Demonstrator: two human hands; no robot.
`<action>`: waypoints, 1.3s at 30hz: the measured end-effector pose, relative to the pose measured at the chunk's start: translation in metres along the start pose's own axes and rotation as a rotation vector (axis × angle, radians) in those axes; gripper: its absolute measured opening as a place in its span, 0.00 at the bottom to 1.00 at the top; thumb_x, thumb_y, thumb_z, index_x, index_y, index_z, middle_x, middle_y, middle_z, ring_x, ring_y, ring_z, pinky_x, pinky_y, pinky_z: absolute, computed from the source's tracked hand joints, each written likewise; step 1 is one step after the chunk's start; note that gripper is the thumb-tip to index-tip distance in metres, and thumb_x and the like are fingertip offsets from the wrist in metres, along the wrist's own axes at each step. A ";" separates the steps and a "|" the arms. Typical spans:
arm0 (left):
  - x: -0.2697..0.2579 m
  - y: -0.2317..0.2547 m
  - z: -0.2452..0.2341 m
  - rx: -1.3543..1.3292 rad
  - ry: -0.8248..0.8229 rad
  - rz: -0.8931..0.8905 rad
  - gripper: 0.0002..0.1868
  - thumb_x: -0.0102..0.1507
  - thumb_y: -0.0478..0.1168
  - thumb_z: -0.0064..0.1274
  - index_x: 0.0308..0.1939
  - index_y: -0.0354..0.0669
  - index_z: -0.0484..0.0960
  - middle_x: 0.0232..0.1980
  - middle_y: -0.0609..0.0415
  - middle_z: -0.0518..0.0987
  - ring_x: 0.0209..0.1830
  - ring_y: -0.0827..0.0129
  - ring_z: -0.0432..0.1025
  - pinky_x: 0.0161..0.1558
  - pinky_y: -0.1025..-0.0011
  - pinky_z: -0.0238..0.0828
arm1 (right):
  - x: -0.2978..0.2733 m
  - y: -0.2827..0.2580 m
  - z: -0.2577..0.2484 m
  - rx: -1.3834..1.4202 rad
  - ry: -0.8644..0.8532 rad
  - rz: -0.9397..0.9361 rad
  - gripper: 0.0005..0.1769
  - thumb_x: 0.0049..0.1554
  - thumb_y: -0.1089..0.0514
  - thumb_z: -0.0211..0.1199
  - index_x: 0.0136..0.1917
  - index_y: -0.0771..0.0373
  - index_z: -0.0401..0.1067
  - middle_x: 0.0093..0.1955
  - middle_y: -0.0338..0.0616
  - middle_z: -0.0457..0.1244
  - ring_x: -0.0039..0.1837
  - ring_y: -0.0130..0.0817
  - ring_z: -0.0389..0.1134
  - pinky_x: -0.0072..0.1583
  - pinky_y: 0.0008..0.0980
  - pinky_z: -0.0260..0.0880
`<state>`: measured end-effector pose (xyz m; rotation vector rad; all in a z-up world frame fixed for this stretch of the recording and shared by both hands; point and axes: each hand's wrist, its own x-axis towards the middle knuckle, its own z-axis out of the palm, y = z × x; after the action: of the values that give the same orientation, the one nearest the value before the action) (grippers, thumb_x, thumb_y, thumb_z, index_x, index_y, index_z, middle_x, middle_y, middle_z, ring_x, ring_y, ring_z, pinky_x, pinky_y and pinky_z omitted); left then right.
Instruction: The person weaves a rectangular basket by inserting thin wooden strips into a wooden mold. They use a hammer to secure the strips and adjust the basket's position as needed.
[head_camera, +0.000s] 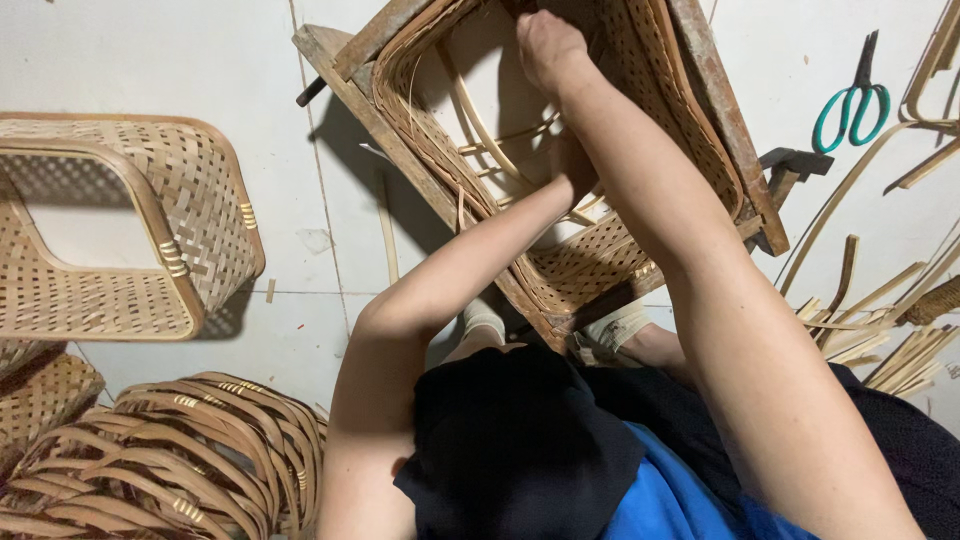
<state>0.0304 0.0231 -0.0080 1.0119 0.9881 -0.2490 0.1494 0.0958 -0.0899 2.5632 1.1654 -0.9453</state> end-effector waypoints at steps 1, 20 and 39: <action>0.000 -0.001 0.000 -0.003 0.002 -0.001 0.16 0.72 0.41 0.39 0.58 0.36 0.76 0.49 0.44 0.80 0.41 0.66 0.73 0.45 0.70 0.78 | -0.002 0.000 0.002 -0.088 0.023 -0.037 0.15 0.68 0.59 0.44 0.55 0.71 0.68 0.40 0.55 0.65 0.35 0.34 0.66 0.37 0.31 0.73; -0.004 0.005 0.006 -0.038 0.039 -0.007 0.17 0.72 0.44 0.42 0.57 0.38 0.79 0.47 0.45 0.82 0.40 0.65 0.74 0.43 0.69 0.77 | -0.024 -0.003 -0.024 -0.586 -0.151 -0.274 0.16 0.67 0.56 0.47 0.57 0.70 0.69 0.44 0.53 0.66 0.40 0.33 0.68 0.42 0.31 0.74; -0.035 0.040 -0.028 0.675 -0.172 -0.115 0.17 0.72 0.47 0.45 0.55 0.40 0.82 0.46 0.45 0.84 0.38 0.63 0.75 0.41 0.67 0.76 | -0.057 -0.009 -0.019 0.733 0.234 0.106 0.26 0.69 0.43 0.53 0.54 0.72 0.70 0.52 0.67 0.66 0.54 0.59 0.69 0.54 0.52 0.69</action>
<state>0.0180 0.0580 0.0390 1.5127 0.8157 -0.7888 0.1241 0.0747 -0.0392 3.3427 0.8101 -1.2517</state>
